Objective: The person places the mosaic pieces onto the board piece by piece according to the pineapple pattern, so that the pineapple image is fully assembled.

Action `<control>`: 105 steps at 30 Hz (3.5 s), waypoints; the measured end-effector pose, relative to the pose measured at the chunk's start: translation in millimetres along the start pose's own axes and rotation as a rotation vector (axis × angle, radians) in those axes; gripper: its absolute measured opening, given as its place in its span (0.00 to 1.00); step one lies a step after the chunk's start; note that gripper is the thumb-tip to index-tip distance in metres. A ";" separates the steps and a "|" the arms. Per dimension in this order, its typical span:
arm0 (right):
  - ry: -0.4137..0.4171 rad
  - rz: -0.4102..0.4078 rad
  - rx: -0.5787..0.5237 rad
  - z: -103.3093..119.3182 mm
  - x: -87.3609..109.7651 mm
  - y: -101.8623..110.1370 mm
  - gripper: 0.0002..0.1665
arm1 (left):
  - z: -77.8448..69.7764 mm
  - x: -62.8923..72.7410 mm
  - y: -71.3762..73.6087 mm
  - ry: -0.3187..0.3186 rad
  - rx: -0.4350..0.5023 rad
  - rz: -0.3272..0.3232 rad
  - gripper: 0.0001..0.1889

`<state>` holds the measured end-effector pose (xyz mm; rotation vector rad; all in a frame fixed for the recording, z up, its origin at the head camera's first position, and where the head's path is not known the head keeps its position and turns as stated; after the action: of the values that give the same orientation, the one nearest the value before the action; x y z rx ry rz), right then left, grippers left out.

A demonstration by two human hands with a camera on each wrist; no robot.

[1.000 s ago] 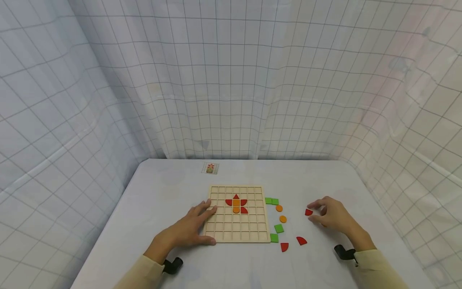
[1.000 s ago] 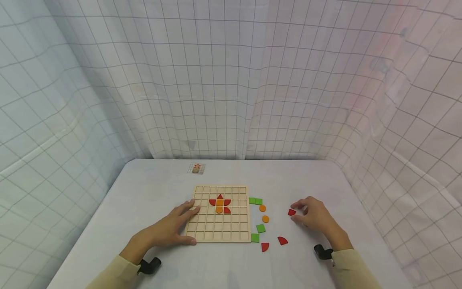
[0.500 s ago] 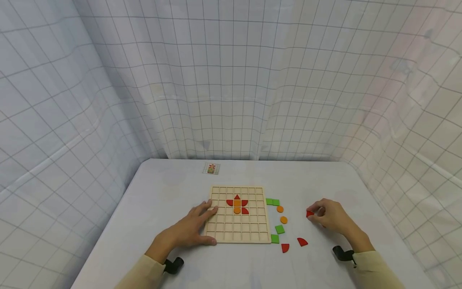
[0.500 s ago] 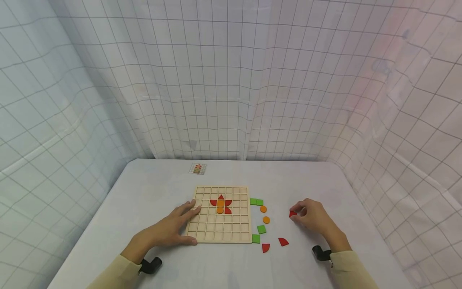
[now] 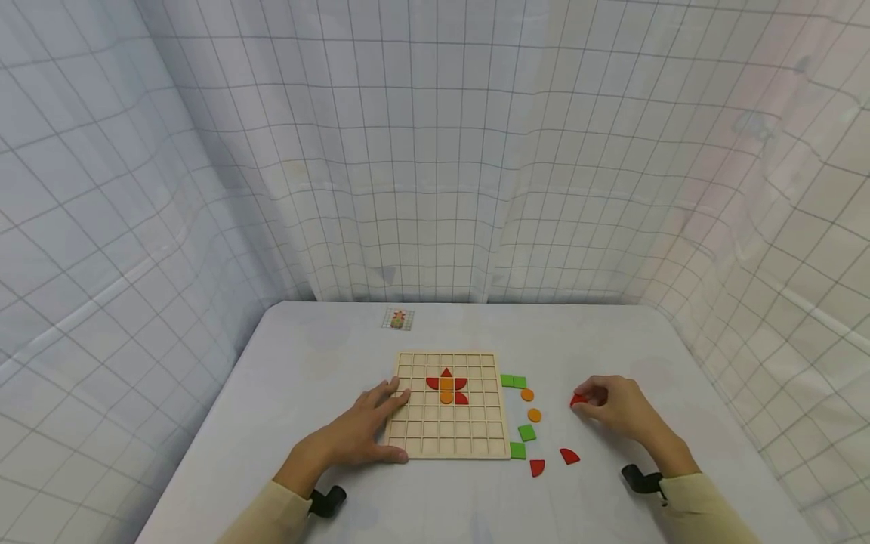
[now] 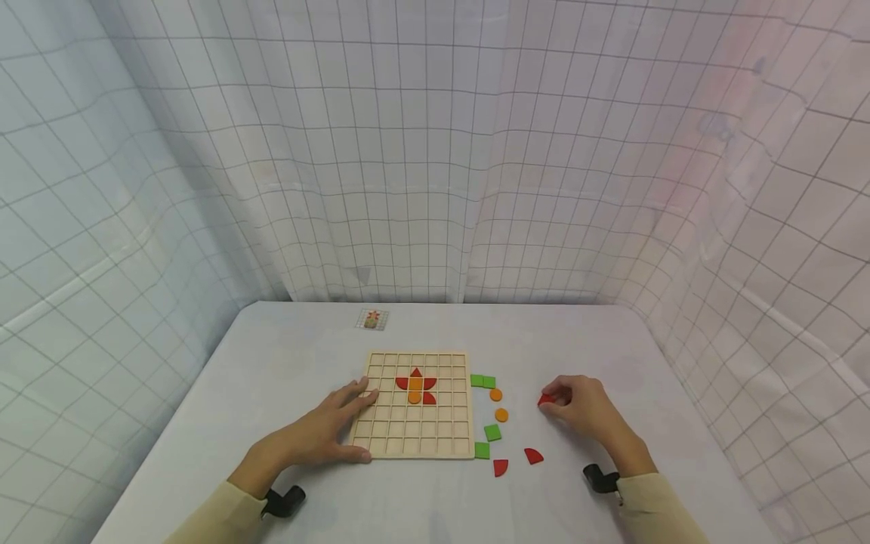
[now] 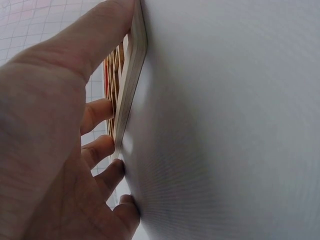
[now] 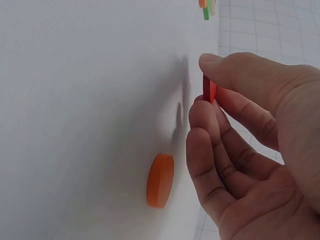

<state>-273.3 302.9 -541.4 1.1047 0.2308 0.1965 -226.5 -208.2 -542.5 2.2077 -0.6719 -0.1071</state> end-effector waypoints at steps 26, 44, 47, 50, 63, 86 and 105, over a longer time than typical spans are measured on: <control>0.043 -0.003 -0.046 46.8 -16.6 -4.7 0.06 | -1.9 0.9 1.1 -0.003 -0.007 -0.008 0.61; 0.116 0.050 -0.204 90.7 -41.9 -20.7 0.11 | -1.2 0.8 1.2 0.002 0.006 -0.006 0.60; 0.135 0.078 -0.224 100.9 -47.0 -24.8 0.12 | -1.5 1.1 1.8 0.002 0.005 -0.006 0.60; 0.165 0.102 -0.245 111.6 -52.3 -29.1 0.12 | -1.5 1.2 2.1 0.001 0.004 -0.007 0.61; 0.283 0.123 -0.210 155.3 -72.2 -53.7 0.15 | -3.0 1.6 0.5 -0.011 0.007 -0.007 0.61; 0.354 0.214 -0.235 191.2 -103.6 -82.8 0.07 | -4.4 2.7 0.3 -0.040 0.006 -0.001 0.60; 0.360 0.218 -0.162 202.3 -118.1 -94.0 0.04 | -8.7 4.1 1.6 -0.033 0.006 -0.007 0.60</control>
<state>-325.8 56.3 -528.7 0.9267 0.4081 0.6012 -221.2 -205.2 -534.9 2.2184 -0.6840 -0.1455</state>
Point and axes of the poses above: each hand's wrist, its own x-axis away from the middle knuckle, its own y-axis out of the back of the hand, z = x × y, the point moved 2 cm from there along -x, towards the middle knuckle, and after that the axes turned 9 degrees about x, right-handed, at the moved point
